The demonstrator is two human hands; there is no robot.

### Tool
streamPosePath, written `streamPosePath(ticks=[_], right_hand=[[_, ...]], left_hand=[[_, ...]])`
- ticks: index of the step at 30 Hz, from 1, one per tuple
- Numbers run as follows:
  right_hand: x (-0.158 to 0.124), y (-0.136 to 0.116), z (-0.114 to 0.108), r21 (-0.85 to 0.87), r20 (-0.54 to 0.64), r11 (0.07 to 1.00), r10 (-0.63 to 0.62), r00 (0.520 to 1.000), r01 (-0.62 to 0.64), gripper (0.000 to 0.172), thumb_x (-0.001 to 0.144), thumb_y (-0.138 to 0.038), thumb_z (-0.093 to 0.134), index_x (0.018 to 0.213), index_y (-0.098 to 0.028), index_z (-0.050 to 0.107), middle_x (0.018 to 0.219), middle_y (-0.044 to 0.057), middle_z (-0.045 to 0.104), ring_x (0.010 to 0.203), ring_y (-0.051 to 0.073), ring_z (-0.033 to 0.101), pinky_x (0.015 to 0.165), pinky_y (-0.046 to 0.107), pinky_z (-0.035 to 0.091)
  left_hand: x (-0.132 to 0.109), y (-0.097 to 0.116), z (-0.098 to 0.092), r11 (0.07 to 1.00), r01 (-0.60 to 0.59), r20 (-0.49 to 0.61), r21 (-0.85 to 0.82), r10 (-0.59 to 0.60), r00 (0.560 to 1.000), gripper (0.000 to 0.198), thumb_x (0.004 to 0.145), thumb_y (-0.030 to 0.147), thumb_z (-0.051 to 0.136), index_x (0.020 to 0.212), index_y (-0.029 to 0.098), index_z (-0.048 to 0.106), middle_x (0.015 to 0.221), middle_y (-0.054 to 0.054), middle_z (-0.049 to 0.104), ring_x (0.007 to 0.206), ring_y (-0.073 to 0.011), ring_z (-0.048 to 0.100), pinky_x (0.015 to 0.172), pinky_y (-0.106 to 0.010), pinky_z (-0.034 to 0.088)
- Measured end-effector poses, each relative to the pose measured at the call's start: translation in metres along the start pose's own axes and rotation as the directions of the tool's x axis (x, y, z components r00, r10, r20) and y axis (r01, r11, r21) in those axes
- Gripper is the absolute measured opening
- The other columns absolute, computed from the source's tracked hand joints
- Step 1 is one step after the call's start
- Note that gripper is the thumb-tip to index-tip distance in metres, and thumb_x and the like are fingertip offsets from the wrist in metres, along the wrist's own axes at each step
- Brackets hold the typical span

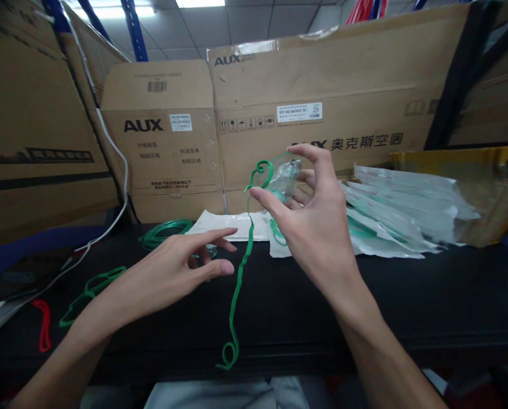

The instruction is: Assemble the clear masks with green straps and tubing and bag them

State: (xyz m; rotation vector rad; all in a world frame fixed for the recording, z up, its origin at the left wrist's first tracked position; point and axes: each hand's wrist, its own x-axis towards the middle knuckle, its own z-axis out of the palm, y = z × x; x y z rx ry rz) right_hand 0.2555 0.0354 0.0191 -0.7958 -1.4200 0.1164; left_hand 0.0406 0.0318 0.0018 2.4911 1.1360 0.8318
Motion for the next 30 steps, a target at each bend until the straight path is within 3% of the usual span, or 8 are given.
streamPosePath(ticks=[5, 9, 13, 16, 20, 23, 26, 30], right_hand=[[-0.001, 0.009, 0.003, -0.095, 0.051, 0.995, 0.008, 0.999, -0.003, 0.061, 0.076, -0.041, 0.082, 0.128, -0.029, 0.052, 0.106, 0.008, 0.066, 0.099, 0.031, 0.070, 0.080, 0.044, 0.061], [-0.001, 0.018, 0.004, -0.167, 0.062, 0.986, -0.002, 0.998, 0.013, 0.060, 0.075, -0.042, 0.083, 0.126, -0.027, 0.055, 0.100, 0.007, 0.066, 0.094, 0.030, 0.070, 0.078, 0.043, 0.061], [0.000, 0.022, 0.004, -0.183, 0.086, 0.982, -0.023, 0.996, 0.038, 0.059, 0.076, -0.043, 0.082, 0.125, -0.027, 0.054, 0.099, 0.006, 0.065, 0.090, 0.028, 0.070, 0.077, 0.042, 0.061], [0.000, 0.024, 0.004, -0.194, 0.085, 0.981, -0.007, 0.996, 0.023, 0.060, 0.075, -0.043, 0.083, 0.126, -0.027, 0.054, 0.098, 0.006, 0.065, 0.087, 0.027, 0.070, 0.076, 0.042, 0.061], [0.000, 0.024, 0.004, -0.207, 0.058, 0.978, -0.005, 0.998, 0.017, 0.059, 0.076, -0.044, 0.082, 0.126, -0.026, 0.054, 0.101, 0.007, 0.065, 0.086, 0.027, 0.070, 0.074, 0.041, 0.060], [0.000, 0.021, 0.003, -0.199, 0.046, 0.980, -0.015, 0.999, 0.024, 0.057, 0.077, -0.044, 0.081, 0.125, -0.027, 0.055, 0.100, 0.007, 0.065, 0.086, 0.027, 0.070, 0.071, 0.039, 0.060], [0.001, 0.020, 0.003, -0.202, 0.040, 0.979, -0.007, 0.999, 0.015, 0.059, 0.077, -0.043, 0.081, 0.127, -0.027, 0.055, 0.100, 0.007, 0.066, 0.083, 0.027, 0.070, 0.070, 0.039, 0.059], [0.001, 0.025, 0.001, -0.287, 0.116, 0.958, 0.035, 0.993, 0.000, 0.066, 0.077, -0.042, 0.081, 0.135, -0.025, 0.054, 0.104, 0.009, 0.069, 0.086, 0.028, 0.070, 0.075, 0.042, 0.058]], left_hand=[[-0.005, 0.003, -0.002, 0.993, -0.022, 0.011, 0.120, 0.021, 1.000, 0.028, 0.092, 0.047, 0.065, 0.107, 0.023, 0.070, 0.099, -0.001, 0.070, 0.078, -0.0160, 0.062, 0.072, -0.027, 0.046], [-0.014, 0.016, -0.005, 0.989, -0.149, 0.281, 0.023, 0.137, 0.950, 0.008, 0.092, 0.031, 0.069, 0.097, 0.027, 0.073, 0.097, 0.003, 0.069, 0.083, -0.0128, 0.064, 0.074, -0.023, 0.046], [-0.024, 0.031, 0.007, 0.970, -0.228, 0.510, -0.090, 0.241, 0.825, 0.031, 0.081, 0.019, 0.080, 0.107, 0.034, 0.074, 0.112, 0.009, 0.068, 0.101, -0.0102, 0.066, 0.088, -0.018, 0.047], [-0.029, 0.034, 0.023, 0.963, -0.266, 0.571, -0.045, 0.244, 0.784, 0.043, 0.077, 0.010, 0.080, 0.112, 0.034, 0.071, 0.119, 0.009, 0.065, 0.106, -0.0104, 0.065, 0.091, -0.018, 0.046], [-0.027, 0.027, 0.037, 0.952, -0.296, 0.530, 0.080, 0.211, 0.821, 0.030, 0.082, 0.011, 0.074, 0.105, 0.030, 0.071, 0.115, 0.005, 0.063, 0.106, -0.0143, 0.063, 0.094, -0.026, 0.045], [-0.021, 0.023, 0.037, 0.947, -0.312, 0.513, 0.073, 0.233, 0.826, 0.016, 0.083, 0.018, 0.076, 0.094, 0.027, 0.070, 0.103, 0.006, 0.064, 0.100, -0.0133, 0.063, 0.086, -0.023, 0.045], [-0.016, 0.023, 0.028, 0.953, -0.297, 0.495, 0.056, 0.232, 0.837, 0.004, 0.091, 0.028, 0.071, 0.089, 0.024, 0.070, 0.093, 0.006, 0.067, 0.091, -0.0116, 0.065, 0.078, -0.022, 0.045], [-0.015, 0.014, 0.003, 0.977, -0.212, 0.420, 0.015, 0.186, 0.888, 0.013, 0.097, 0.025, 0.061, 0.090, 0.025, 0.072, 0.093, 0.006, 0.072, 0.092, -0.0110, 0.066, 0.083, -0.019, 0.044]])
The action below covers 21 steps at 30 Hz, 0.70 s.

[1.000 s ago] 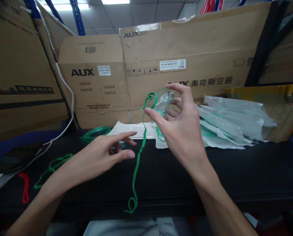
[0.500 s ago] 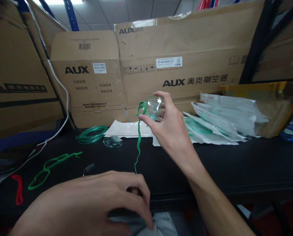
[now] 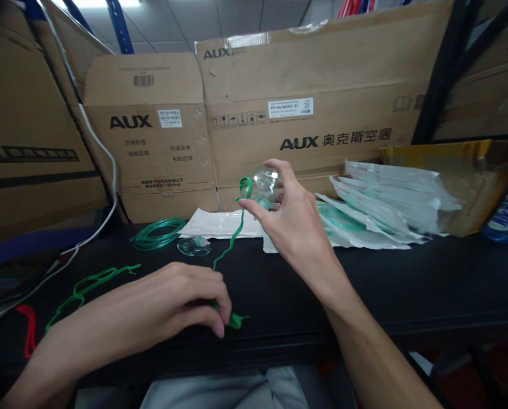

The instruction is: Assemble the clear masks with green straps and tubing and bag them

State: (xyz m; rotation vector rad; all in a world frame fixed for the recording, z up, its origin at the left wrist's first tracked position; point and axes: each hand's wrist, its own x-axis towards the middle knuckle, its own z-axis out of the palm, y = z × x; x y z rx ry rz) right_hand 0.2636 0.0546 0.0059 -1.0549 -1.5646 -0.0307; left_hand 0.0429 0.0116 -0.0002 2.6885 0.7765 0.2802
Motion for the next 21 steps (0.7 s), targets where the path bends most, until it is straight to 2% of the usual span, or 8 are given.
streamPosePath(ticks=[2, 4, 8, 11, 13, 17, 19, 21], right_hand=[[-0.002, 0.005, 0.001, -0.083, 0.149, 0.997, 0.005, 0.989, 0.007, 0.068, 0.079, -0.041, 0.080, 0.139, -0.023, 0.054, 0.111, 0.011, 0.070, 0.095, 0.030, 0.069, 0.084, 0.044, 0.056], [-0.006, 0.008, 0.002, -0.158, 0.349, 0.987, 0.019, 0.937, 0.039, 0.069, 0.081, -0.040, 0.078, 0.143, -0.023, 0.054, 0.121, 0.012, 0.069, 0.106, 0.030, 0.067, 0.092, 0.045, 0.052], [-0.016, 0.010, 0.000, -0.215, 0.683, 0.971, 0.077, 0.727, 0.100, 0.076, 0.081, -0.043, 0.077, 0.149, -0.025, 0.049, 0.136, 0.013, 0.063, 0.123, 0.032, 0.059, 0.100, 0.042, 0.048], [-0.020, 0.008, -0.002, -0.199, 0.821, 0.971, 0.093, 0.563, 0.130, 0.071, 0.081, -0.046, 0.077, 0.146, -0.027, 0.054, 0.132, 0.011, 0.065, 0.124, 0.033, 0.058, 0.099, 0.040, 0.047], [-0.020, 0.006, -0.003, -0.164, 0.838, 0.975, 0.056, 0.543, 0.151, 0.065, 0.083, -0.047, 0.077, 0.142, -0.028, 0.058, 0.129, 0.010, 0.066, 0.121, 0.031, 0.059, 0.098, 0.038, 0.046], [-0.017, -0.005, -0.003, -0.038, 0.779, 0.978, -0.098, 0.619, 0.204, 0.035, 0.089, -0.035, 0.073, 0.122, -0.026, 0.071, 0.118, 0.007, 0.068, 0.109, 0.023, 0.062, 0.094, 0.033, 0.046], [-0.017, -0.016, -0.003, 0.018, 0.816, 0.981, -0.126, 0.564, 0.194, 0.018, 0.090, -0.029, 0.072, 0.107, -0.025, 0.077, 0.106, 0.004, 0.071, 0.099, 0.020, 0.064, 0.087, 0.030, 0.047], [-0.020, -0.027, -0.001, 0.068, 0.869, 0.984, -0.141, 0.474, 0.167, 0.015, 0.088, -0.027, 0.074, 0.103, -0.026, 0.078, 0.097, 0.001, 0.073, 0.094, 0.019, 0.065, 0.083, 0.027, 0.047]], left_hand=[[-0.007, -0.012, -0.010, 0.998, 0.064, -0.025, -0.022, -0.065, 0.998, 0.015, 0.098, 0.026, 0.061, 0.098, 0.030, 0.075, 0.096, 0.007, 0.074, 0.095, -0.0121, 0.067, 0.086, -0.019, 0.044], [-0.012, -0.027, -0.017, 0.988, 0.152, -0.019, -0.012, -0.153, 0.988, 0.018, 0.097, 0.031, 0.061, 0.108, 0.035, 0.075, 0.102, 0.007, 0.075, 0.100, -0.0141, 0.067, 0.087, -0.020, 0.044], [-0.012, -0.045, -0.022, 0.972, 0.234, 0.075, -0.023, -0.232, 0.970, 0.020, 0.094, 0.037, 0.064, 0.110, 0.034, 0.077, 0.106, 0.005, 0.076, 0.102, -0.0171, 0.067, 0.086, -0.020, 0.045], [-0.009, -0.045, -0.020, 0.969, 0.246, 0.120, -0.035, -0.240, 0.963, 0.018, 0.092, 0.035, 0.065, 0.104, 0.032, 0.078, 0.099, 0.004, 0.076, 0.096, -0.0166, 0.067, 0.083, -0.020, 0.045], [-0.008, -0.042, -0.019, 0.966, 0.259, 0.123, -0.025, -0.254, 0.959, 0.016, 0.091, 0.034, 0.067, 0.102, 0.032, 0.078, 0.098, 0.004, 0.074, 0.095, -0.0159, 0.066, 0.080, -0.019, 0.045], [-0.008, -0.039, -0.017, 0.956, 0.294, 0.129, -0.014, -0.290, 0.948, 0.016, 0.087, 0.038, 0.071, 0.101, 0.033, 0.076, 0.094, 0.006, 0.072, 0.088, -0.0138, 0.064, 0.070, -0.018, 0.042], [-0.008, -0.040, -0.017, 0.953, 0.303, 0.129, -0.007, -0.299, 0.945, 0.015, 0.087, 0.039, 0.071, 0.100, 0.033, 0.075, 0.093, 0.007, 0.071, 0.088, -0.0135, 0.063, 0.069, -0.018, 0.041], [-0.009, -0.041, -0.017, 0.951, 0.308, 0.118, 0.012, -0.307, 0.944, 0.013, 0.086, 0.039, 0.071, 0.098, 0.033, 0.075, 0.094, 0.007, 0.070, 0.092, -0.0142, 0.062, 0.072, -0.018, 0.041]])
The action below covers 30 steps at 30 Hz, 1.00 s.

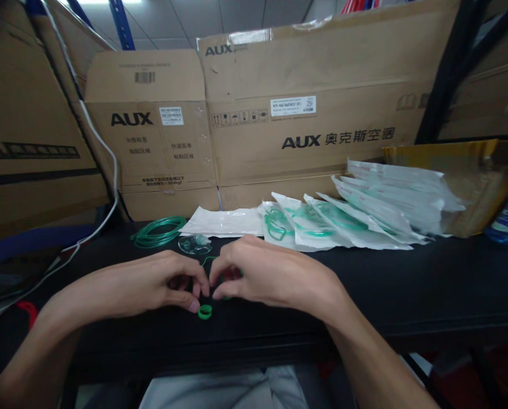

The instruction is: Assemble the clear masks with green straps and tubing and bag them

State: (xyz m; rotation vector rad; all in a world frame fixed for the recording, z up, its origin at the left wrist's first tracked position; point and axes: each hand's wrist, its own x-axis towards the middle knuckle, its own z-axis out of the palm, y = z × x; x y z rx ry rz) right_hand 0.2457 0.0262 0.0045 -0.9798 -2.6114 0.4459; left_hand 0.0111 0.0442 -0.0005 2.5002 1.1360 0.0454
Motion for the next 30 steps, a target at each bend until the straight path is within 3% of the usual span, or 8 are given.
streamPosePath(ticks=[4, 9, 15, 19, 24, 28, 30], right_hand=[[0.004, -0.012, 0.015, 0.014, 0.109, 0.999, -0.041, 0.993, 0.040, 0.020, 0.087, -0.025, 0.075, 0.108, -0.026, 0.077, 0.097, 0.001, 0.074, 0.098, 0.020, 0.065, 0.082, 0.025, 0.046], [0.003, 0.000, 0.030, -0.049, 0.023, 0.995, -0.087, 0.996, 0.088, 0.021, 0.094, -0.017, 0.062, 0.108, -0.026, 0.073, 0.101, 0.002, 0.070, 0.097, 0.018, 0.063, 0.080, 0.025, 0.045], [-0.005, 0.002, 0.008, -0.133, -0.132, 0.991, -0.042, 0.990, 0.024, 0.011, 0.093, -0.020, 0.065, 0.095, -0.024, 0.075, 0.088, 0.000, 0.072, 0.084, 0.016, 0.064, 0.071, 0.025, 0.043], [-0.009, -0.006, -0.009, -0.081, -0.245, 0.996, -0.042, 0.969, 0.023, 0.010, 0.089, -0.015, 0.070, 0.086, -0.022, 0.077, 0.080, -0.002, 0.074, 0.072, 0.013, 0.066, 0.068, 0.023, 0.044], [-0.005, -0.009, -0.006, 0.012, -0.253, 0.988, -0.145, 0.956, 0.153, 0.013, 0.089, -0.013, 0.069, 0.093, -0.023, 0.078, 0.090, -0.002, 0.077, 0.082, 0.014, 0.070, 0.077, 0.023, 0.048], [-0.001, -0.009, -0.001, 0.006, -0.276, 0.983, -0.172, 0.946, 0.181, 0.012, 0.091, -0.014, 0.068, 0.093, -0.021, 0.078, 0.090, 0.000, 0.078, 0.084, 0.015, 0.070, 0.079, 0.025, 0.048], [-0.001, -0.009, -0.003, 0.009, -0.305, 0.984, -0.169, 0.937, 0.180, 0.012, 0.091, -0.014, 0.067, 0.091, -0.020, 0.078, 0.088, 0.001, 0.078, 0.081, 0.015, 0.070, 0.076, 0.024, 0.048]], left_hand=[[0.000, 0.000, 0.000, 0.999, -0.008, -0.007, 0.033, 0.008, 1.000, 0.013, 0.087, 0.038, 0.069, 0.096, 0.031, 0.075, 0.094, 0.004, 0.069, 0.094, -0.0165, 0.061, 0.072, -0.020, 0.042], [0.001, -0.002, 0.002, 1.000, 0.003, -0.010, 0.003, -0.003, 1.000, 0.011, 0.087, 0.035, 0.067, 0.092, 0.029, 0.075, 0.093, 0.004, 0.070, 0.091, -0.0169, 0.063, 0.072, -0.021, 0.042], [-0.006, -0.009, -0.005, 0.998, 0.031, 0.067, -0.057, -0.027, 0.997, 0.010, 0.088, 0.029, 0.064, 0.089, 0.027, 0.074, 0.086, 0.005, 0.072, 0.080, -0.0133, 0.063, 0.067, -0.019, 0.042], [-0.018, -0.007, -0.018, 0.996, 0.062, 0.093, -0.071, -0.056, 0.994, 0.016, 0.085, 0.040, 0.071, 0.092, 0.028, 0.077, 0.083, 0.004, 0.071, 0.078, -0.0138, 0.063, 0.064, -0.019, 0.041], [-0.020, 0.007, -0.022, 0.997, -0.007, -0.140, -0.078, -0.004, 0.990, 0.044, 0.080, 0.056, 0.073, 0.116, 0.031, 0.073, 0.078, 0.004, 0.065, 0.071, -0.0135, 0.058, 0.058, -0.019, 0.040], [-0.008, 0.022, -0.012, 0.994, -0.101, -0.276, -0.049, 0.083, 0.958, 0.035, 0.086, 0.053, 0.068, 0.109, 0.027, 0.076, 0.068, 0.005, 0.063, 0.061, -0.0118, 0.053, 0.054, -0.020, 0.036], [-0.003, 0.024, -0.008, 0.988, -0.144, -0.348, -0.057, 0.115, 0.930, 0.031, 0.088, 0.050, 0.067, 0.108, 0.027, 0.076, 0.071, 0.005, 0.068, 0.064, -0.0122, 0.057, 0.058, -0.019, 0.040]])
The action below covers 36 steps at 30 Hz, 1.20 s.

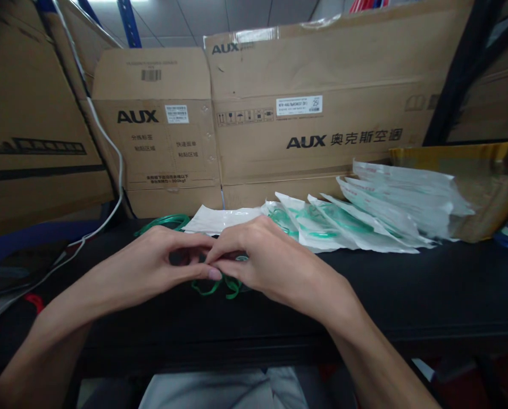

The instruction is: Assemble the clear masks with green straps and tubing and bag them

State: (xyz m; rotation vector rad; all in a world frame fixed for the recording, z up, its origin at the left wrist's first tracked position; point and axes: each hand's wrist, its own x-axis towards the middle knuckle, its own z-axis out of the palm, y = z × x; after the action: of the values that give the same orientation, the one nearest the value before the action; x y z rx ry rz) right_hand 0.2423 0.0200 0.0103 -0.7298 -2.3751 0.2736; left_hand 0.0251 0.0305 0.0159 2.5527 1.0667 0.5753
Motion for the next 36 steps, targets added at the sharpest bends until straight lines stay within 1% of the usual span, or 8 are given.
streamPosePath(ticks=[4, 8, 14, 18, 23, 27, 30, 36], right_hand=[[0.001, 0.002, -0.006, -0.015, -0.075, 0.999, 0.047, 0.996, -0.048, 0.011, 0.089, -0.017, 0.068, 0.089, -0.020, 0.079, 0.084, 0.002, 0.078, 0.076, 0.016, 0.070, 0.071, 0.024, 0.048], [0.000, 0.007, -0.005, -0.072, -0.092, 0.989, 0.124, 0.988, -0.131, 0.015, 0.092, -0.022, 0.064, 0.095, -0.023, 0.079, 0.088, 0.001, 0.078, 0.077, 0.017, 0.069, 0.072, 0.026, 0.049], [-0.013, 0.021, 0.012, -0.267, 0.106, 0.885, 0.420, 0.902, -0.381, 0.047, 0.090, -0.053, 0.065, 0.128, -0.025, 0.069, 0.111, 0.011, 0.071, 0.104, 0.029, 0.065, 0.085, 0.036, 0.048], [-0.016, 0.024, 0.013, -0.281, 0.171, 0.867, 0.467, 0.867, -0.412, 0.050, 0.089, -0.049, 0.067, 0.134, -0.029, 0.064, 0.112, 0.011, 0.068, 0.108, 0.031, 0.064, 0.086, 0.037, 0.048], [-0.003, 0.020, 0.001, -0.098, -0.028, 0.940, 0.326, 0.945, -0.327, 0.042, 0.090, -0.037, 0.070, 0.131, -0.028, 0.066, 0.120, 0.008, 0.071, 0.114, 0.028, 0.062, 0.095, 0.037, 0.047], [0.006, 0.020, -0.002, 0.105, -0.226, 0.947, 0.321, 0.920, -0.305, 0.040, 0.085, -0.029, 0.075, 0.125, -0.025, 0.070, 0.118, 0.005, 0.073, 0.104, 0.025, 0.067, 0.092, 0.037, 0.051], [0.007, 0.020, -0.003, 0.257, -0.265, 0.925, 0.347, 0.900, -0.281, 0.041, 0.086, -0.026, 0.073, 0.127, -0.022, 0.068, 0.120, 0.007, 0.072, 0.099, 0.025, 0.069, 0.088, 0.039, 0.055], [0.005, 0.014, -0.008, 0.503, -0.292, 0.856, 0.303, 0.907, -0.124, 0.035, 0.082, -0.024, 0.076, 0.115, -0.022, 0.062, 0.122, 0.006, 0.067, 0.119, 0.024, 0.062, 0.095, 0.036, 0.055]], left_hand=[[0.001, -0.005, 0.000, 0.999, -0.012, -0.132, -0.053, 0.005, 0.991, 0.028, 0.092, 0.043, 0.064, 0.112, 0.029, 0.076, 0.092, 0.003, 0.077, 0.081, -0.0162, 0.069, 0.072, -0.020, 0.049], [-0.003, -0.009, -0.006, 0.998, 0.018, -0.191, 0.062, -0.006, 0.982, 0.027, 0.093, 0.047, 0.061, 0.104, 0.029, 0.079, 0.097, 0.002, 0.078, 0.087, -0.0190, 0.072, 0.075, -0.023, 0.051], [-0.001, -0.012, -0.006, 0.987, 0.014, -0.239, 0.163, 0.026, 0.971, 0.026, 0.092, 0.045, 0.063, 0.106, 0.030, 0.080, 0.103, 0.002, 0.079, 0.093, -0.0201, 0.072, 0.082, -0.025, 0.051], [0.000, -0.010, -0.005, 0.987, 0.012, -0.249, 0.159, 0.028, 0.968, 0.024, 0.092, 0.043, 0.064, 0.102, 0.029, 0.080, 0.098, 0.003, 0.079, 0.087, -0.0172, 0.072, 0.077, -0.022, 0.049], [-0.004, -0.003, -0.009, 0.993, 0.011, -0.319, 0.120, 0.028, 0.947, 0.022, 0.092, 0.041, 0.065, 0.100, 0.026, 0.078, 0.094, 0.003, 0.077, 0.083, -0.0154, 0.069, 0.072, -0.021, 0.048], [-0.007, -0.003, -0.013, 0.997, 0.028, -0.411, 0.075, 0.005, 0.912, 0.025, 0.092, 0.044, 0.065, 0.101, 0.025, 0.077, 0.097, 0.001, 0.077, 0.085, -0.0165, 0.069, 0.075, -0.022, 0.049], [-0.007, -0.004, -0.012, 0.999, 0.031, -0.463, 0.024, -0.016, 0.886, 0.026, 0.090, 0.045, 0.067, 0.102, 0.024, 0.077, 0.096, 0.000, 0.077, 0.084, -0.0161, 0.070, 0.076, -0.022, 0.051], [-0.006, -0.002, -0.006, 0.999, 0.002, -0.498, -0.040, -0.022, 0.867, 0.029, 0.090, 0.047, 0.067, 0.101, 0.022, 0.077, 0.094, -0.002, 0.077, 0.083, -0.0168, 0.071, 0.075, -0.023, 0.053]])
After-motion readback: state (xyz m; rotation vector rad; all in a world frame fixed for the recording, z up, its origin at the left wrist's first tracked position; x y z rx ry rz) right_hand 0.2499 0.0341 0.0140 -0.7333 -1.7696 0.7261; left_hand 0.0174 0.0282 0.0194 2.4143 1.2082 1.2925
